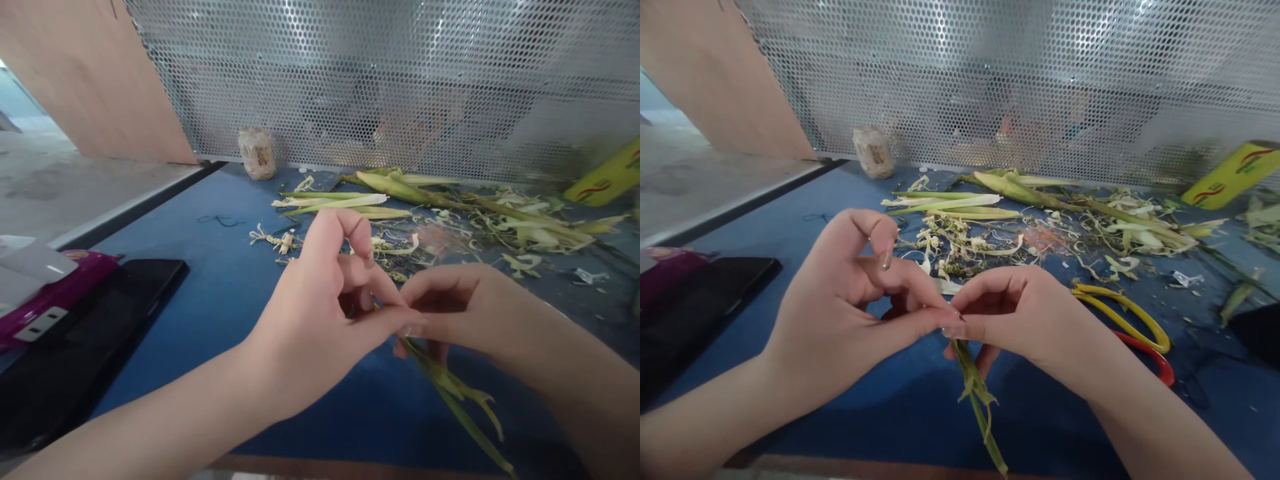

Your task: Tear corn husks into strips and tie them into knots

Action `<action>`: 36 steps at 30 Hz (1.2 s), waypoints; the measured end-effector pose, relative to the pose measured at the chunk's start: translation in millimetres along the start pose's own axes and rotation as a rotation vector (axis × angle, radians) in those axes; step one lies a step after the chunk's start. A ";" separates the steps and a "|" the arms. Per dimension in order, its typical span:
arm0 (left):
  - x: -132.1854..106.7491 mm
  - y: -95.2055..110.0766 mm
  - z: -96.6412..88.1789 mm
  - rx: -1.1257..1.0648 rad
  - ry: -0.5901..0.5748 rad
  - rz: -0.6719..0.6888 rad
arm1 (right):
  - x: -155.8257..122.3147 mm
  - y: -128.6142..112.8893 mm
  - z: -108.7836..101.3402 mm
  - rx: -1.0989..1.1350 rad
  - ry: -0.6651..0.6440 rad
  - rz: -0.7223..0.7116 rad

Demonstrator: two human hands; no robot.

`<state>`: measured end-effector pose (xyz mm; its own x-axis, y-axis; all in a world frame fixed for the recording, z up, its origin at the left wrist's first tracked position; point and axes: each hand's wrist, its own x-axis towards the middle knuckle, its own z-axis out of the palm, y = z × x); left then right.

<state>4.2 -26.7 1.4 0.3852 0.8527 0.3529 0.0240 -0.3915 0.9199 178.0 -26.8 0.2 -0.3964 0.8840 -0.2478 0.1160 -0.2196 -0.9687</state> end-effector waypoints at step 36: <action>0.2 1.4 -1.8 -0.010 0.040 -0.073 | -2.7 -2.4 5.0 0.041 0.027 0.067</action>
<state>2.7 -26.4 3.1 0.3451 0.8923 0.2909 0.0412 -0.3241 0.9451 174.3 -30.8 3.2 -0.3637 0.8775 -0.3125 0.1042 -0.2950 -0.9498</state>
